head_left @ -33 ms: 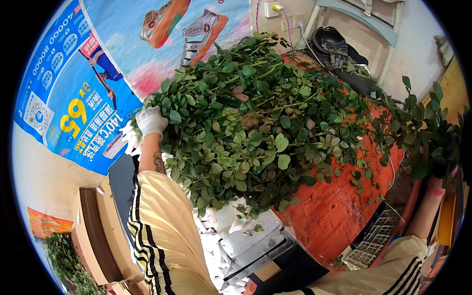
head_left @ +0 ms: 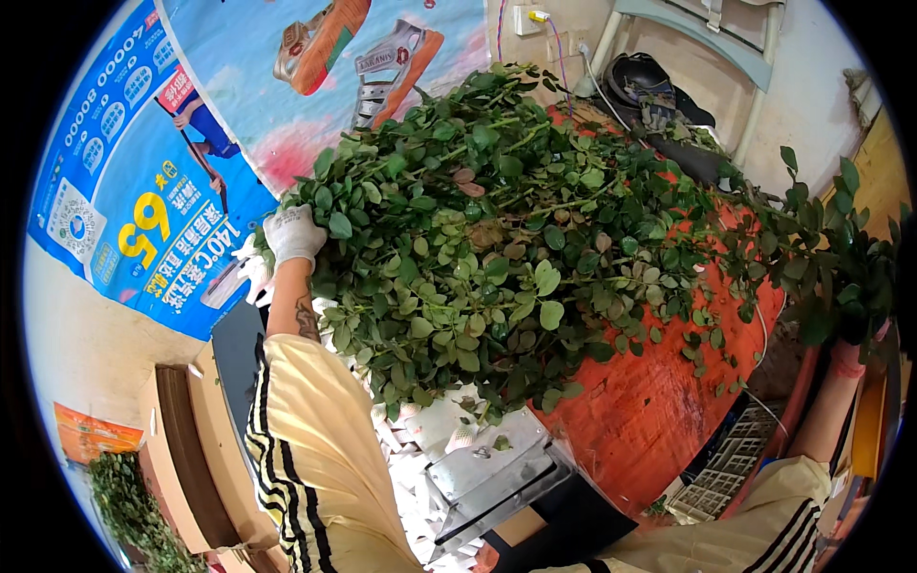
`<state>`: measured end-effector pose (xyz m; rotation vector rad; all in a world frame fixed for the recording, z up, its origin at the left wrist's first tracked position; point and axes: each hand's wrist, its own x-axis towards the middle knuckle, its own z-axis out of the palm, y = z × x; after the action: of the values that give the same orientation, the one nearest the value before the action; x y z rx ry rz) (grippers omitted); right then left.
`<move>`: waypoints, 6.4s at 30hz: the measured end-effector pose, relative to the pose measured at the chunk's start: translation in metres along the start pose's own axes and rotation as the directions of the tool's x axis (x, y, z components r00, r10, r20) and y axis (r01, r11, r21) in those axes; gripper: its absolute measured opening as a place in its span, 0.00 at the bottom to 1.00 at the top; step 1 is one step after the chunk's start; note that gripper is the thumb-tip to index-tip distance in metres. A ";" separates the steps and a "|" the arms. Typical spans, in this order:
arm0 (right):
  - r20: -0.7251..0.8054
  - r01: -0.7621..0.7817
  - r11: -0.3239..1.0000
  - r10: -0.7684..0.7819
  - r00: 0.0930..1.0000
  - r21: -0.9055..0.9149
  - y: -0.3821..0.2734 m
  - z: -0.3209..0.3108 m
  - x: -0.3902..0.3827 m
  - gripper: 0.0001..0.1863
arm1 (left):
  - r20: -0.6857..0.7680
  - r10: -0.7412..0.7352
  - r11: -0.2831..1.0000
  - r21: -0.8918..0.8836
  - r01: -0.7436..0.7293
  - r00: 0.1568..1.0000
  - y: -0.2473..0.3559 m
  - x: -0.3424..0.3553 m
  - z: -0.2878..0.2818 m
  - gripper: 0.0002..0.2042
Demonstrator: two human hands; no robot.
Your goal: The person organizes pink roses by placing them into black cardboard inserts and then into boxes, handling the flowers and containers by hand.
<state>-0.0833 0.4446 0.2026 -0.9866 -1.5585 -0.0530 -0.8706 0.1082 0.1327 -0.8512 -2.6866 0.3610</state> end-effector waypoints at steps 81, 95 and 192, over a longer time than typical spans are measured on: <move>0.644 0.673 0.214 -0.587 -0.491 0.708 -0.300 0.077 -0.366 0.21 | 0.378 0.304 -0.607 -0.630 0.484 0.874 0.002 -0.635 -0.010 0.21; 0.512 0.504 0.221 -0.646 -0.566 0.835 -0.276 0.071 -0.347 0.34 | 0.245 0.039 0.184 -0.955 0.234 0.969 0.035 -0.560 -0.030 0.18; 0.172 0.115 0.134 -0.593 -0.786 0.984 -0.347 0.059 -0.401 0.07 | 0.270 0.388 0.603 -0.798 -0.021 0.881 0.081 -0.528 0.023 0.17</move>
<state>-0.3760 0.0367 0.0209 1.4862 -3.3166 0.0865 -0.4255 -0.1430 -0.0234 -1.4792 -3.1539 -0.7735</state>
